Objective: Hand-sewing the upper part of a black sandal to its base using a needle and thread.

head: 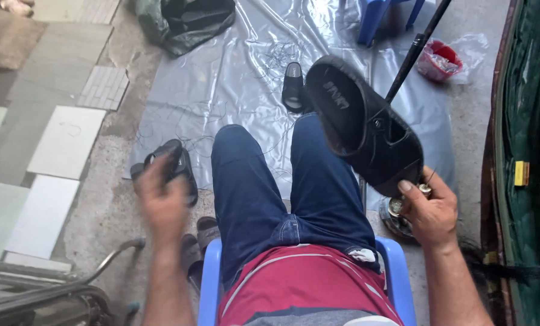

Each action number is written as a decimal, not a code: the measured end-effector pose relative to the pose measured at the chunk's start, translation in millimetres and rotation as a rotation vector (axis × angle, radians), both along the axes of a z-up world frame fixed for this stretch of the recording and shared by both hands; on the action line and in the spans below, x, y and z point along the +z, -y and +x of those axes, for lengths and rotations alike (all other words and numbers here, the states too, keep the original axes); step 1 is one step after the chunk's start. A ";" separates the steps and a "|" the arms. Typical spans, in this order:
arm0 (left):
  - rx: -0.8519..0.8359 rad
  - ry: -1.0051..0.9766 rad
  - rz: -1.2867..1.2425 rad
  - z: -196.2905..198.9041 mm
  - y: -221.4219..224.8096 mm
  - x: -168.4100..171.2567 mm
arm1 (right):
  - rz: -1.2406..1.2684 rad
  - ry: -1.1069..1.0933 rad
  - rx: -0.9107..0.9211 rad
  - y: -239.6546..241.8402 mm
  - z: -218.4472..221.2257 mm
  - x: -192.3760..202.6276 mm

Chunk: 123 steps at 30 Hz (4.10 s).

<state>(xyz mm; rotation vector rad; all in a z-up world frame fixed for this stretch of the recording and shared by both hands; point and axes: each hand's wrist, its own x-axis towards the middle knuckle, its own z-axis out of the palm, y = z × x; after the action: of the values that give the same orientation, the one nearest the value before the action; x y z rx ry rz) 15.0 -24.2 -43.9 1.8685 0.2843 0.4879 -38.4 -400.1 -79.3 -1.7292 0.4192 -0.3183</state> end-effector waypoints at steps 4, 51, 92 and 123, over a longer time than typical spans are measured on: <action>-0.434 0.276 0.356 21.9 58.0 36.1 | 0.459 -0.044 -0.015 -7.3 -4.9 -14.5; -0.939 -0.603 -0.243 10.8 107.8 -36.7 | 0.924 0.016 0.271 -0.1 69.4 9.0; -0.759 -0.419 -0.729 -5.8 76.0 -61.6 | 0.275 -0.203 0.428 -97.9 39.8 -23.7; -0.595 -0.506 -0.695 -14.5 74.9 -65.9 | 0.331 -0.254 0.371 -116.4 49.2 -29.3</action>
<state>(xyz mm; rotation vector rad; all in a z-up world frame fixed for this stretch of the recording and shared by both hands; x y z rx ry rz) 0.5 -99.2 -109.8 1.2654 0.1798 -0.4570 10.9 -283.7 -108.6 -1.4862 0.3045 0.2309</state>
